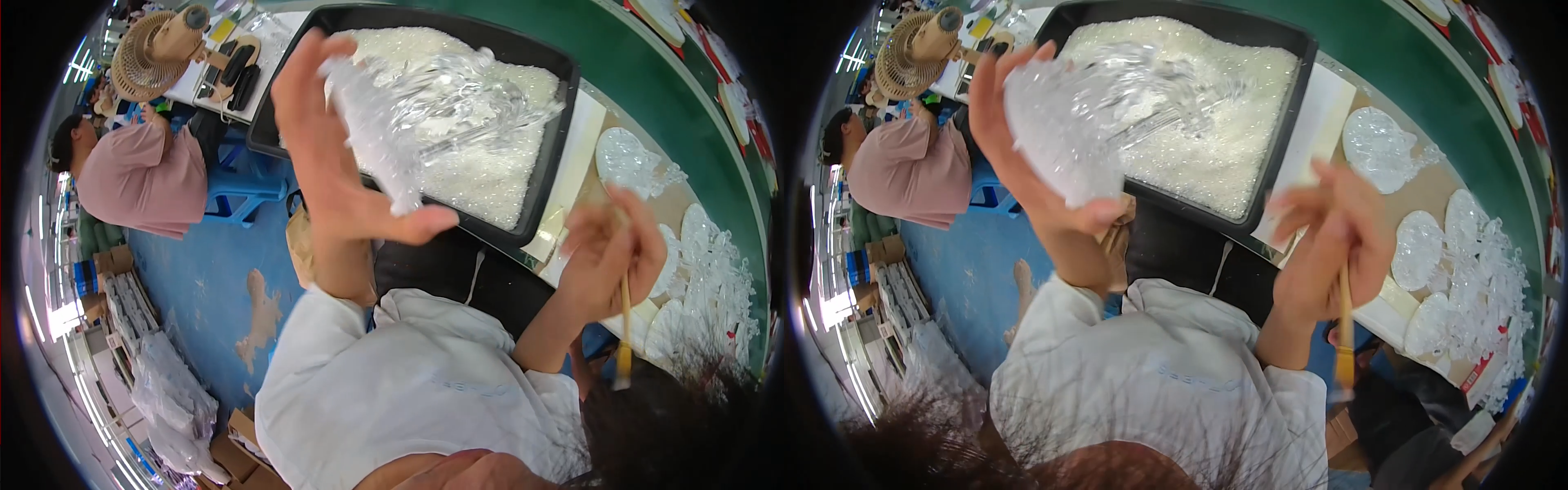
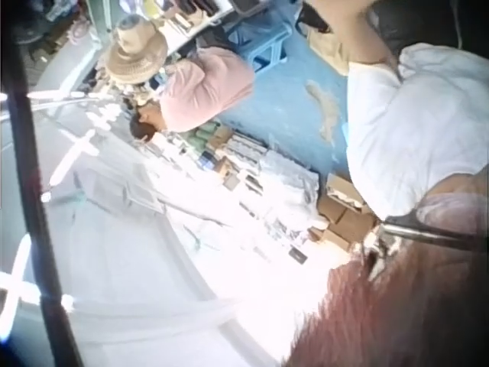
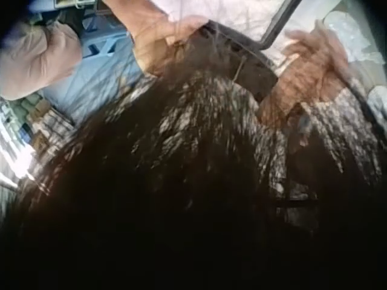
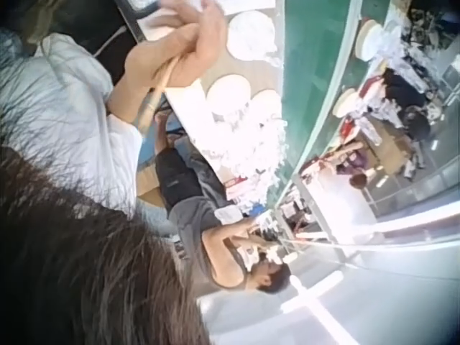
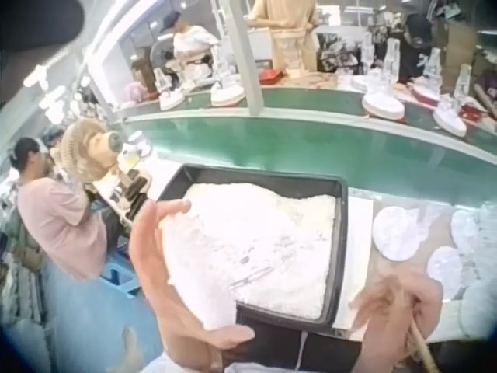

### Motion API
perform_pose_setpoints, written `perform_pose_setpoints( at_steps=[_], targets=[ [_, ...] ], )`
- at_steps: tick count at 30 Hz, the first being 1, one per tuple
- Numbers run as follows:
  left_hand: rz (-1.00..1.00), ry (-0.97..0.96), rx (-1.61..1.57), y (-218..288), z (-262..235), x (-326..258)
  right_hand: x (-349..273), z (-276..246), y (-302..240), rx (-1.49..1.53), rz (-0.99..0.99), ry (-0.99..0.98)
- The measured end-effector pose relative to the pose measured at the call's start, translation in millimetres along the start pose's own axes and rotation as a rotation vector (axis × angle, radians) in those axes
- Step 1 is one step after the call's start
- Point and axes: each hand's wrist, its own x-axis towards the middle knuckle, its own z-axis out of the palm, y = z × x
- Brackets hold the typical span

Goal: Apply adhesive and assemble clear crystalline decorative components at a factory workstation.

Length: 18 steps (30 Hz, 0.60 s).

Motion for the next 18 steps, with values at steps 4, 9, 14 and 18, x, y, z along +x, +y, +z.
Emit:
perform_pose_setpoints(
  at_steps=[4, 9, 14, 18],
  targets=[
    [0.031, -0.791, 0.348, 25.8, -12.3, 67.6, 44.2, 7.0, 20.2, -0.768, -0.697, -0.337],
    [-0.314, -0.915, 0.265, 49.7, 10.4, 110.4, 38.1, 39.2, 30.6, -0.523, 0.050, -0.494],
    [0.177, -0.907, 0.420, 54.6, 1.9, 111.3, 52.8, 36.2, 27.8, -0.735, 0.121, -0.701],
    [-0.244, -0.735, 0.088, 59.9, 12.8, 106.1, 54.3, 32.8, 38.9, -0.143, 0.336, -0.662]
  ],
)
